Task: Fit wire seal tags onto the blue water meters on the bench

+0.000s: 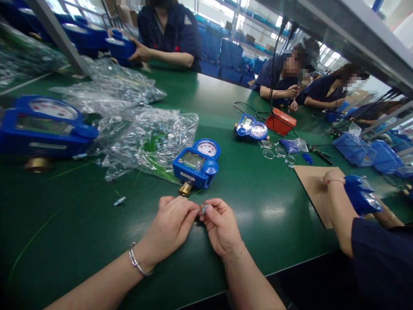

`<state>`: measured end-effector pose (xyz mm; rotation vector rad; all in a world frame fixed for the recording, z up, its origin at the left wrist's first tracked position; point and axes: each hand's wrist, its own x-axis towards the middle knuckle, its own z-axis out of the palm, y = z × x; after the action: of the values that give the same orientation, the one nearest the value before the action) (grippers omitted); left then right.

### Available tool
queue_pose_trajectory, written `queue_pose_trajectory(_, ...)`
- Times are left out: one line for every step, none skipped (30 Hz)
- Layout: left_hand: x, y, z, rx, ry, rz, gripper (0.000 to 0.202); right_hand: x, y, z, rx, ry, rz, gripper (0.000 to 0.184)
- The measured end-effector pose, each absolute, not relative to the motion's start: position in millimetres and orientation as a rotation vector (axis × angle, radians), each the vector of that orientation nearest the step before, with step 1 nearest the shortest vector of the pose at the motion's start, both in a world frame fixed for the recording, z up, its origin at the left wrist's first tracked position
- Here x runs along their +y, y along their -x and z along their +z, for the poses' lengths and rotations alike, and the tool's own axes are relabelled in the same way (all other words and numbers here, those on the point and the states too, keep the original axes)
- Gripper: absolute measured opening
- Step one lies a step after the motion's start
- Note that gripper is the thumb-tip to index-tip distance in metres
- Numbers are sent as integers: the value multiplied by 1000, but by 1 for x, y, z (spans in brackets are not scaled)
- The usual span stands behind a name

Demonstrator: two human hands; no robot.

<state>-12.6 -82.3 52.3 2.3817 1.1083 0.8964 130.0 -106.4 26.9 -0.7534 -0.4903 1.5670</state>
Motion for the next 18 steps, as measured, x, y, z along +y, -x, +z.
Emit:
queue_pose_trajectory(-82, 13, 52, 1107, -2385, 901, 20, -107, -130, 27, -488, 752, 1567, 13)
queue_pose_trajectory(-82, 13, 52, 1104, -2391, 901, 19, -107, -131, 26, -486, 751, 1567, 13)
queue_pose_trajectory(-82, 13, 52, 1097, -2398, 898, 19, -107, -131, 26, -485, 750, 1566, 13)
queue_pose_trajectory(-82, 13, 52, 1089, -2406, 893, 19, -107, -131, 26, -487, 749, 1566, 13)
queue_pose_trajectory(-82, 13, 52, 1083, -2414, 889, 19, -107, -131, 25, -490, 747, 1567, 13)
queue_pose_trajectory(-83, 13, 51, 1080, -2420, 884, 19, -107, -131, 25, -494, 746, 1569, 13)
queue_pose_trajectory(-83, 13, 51, 1078, -2425, 880, 19, -107, -131, 25, -496, 743, 1569, 13)
queue_pose_trajectory(-83, 13, 50, 1077, -2428, 876, 18, -107, -131, 25, -498, 740, 1568, 13)
queue_pose_trajectory(-83, 14, 50, 1078, -2430, 873, 18, -107, -132, 26, -498, 738, 1568, 12)
queue_pose_trajectory(-83, 14, 50, 1080, -2431, 871, 18, -107, -131, 26, -497, 737, 1567, 12)
queue_pose_trajectory(-83, 14, 49, 1081, -2432, 871, 17, -107, -131, 26, -497, 737, 1567, 12)
queue_pose_trajectory(-83, 14, 49, 1082, -2432, 870, 17, -107, -131, 26, -497, 737, 1568, 12)
queue_pose_trajectory(-82, 14, 49, 1083, -2434, 869, 17, -108, -131, 26, -498, 738, 1568, 12)
queue_pose_trajectory(-82, 14, 49, 1086, -2437, 868, 17, -108, -131, 26, -500, 740, 1570, 12)
queue_pose_trajectory(-82, 14, 49, 1087, -2440, 864, 17, -109, -131, 26, -501, 742, 1570, 13)
queue_pose_trajectory(-82, 13, 48, 1086, -2444, 858, 18, -109, -131, 25, -503, 747, 1568, 13)
queue_pose_trajectory(-82, 13, 48, 1082, -2448, 852, 18, -109, -131, 25, -506, 756, 1564, 13)
queue_pose_trajectory(-82, 12, 47, 1076, -2451, 849, 18, -110, -131, 25, -511, 769, 1554, 14)
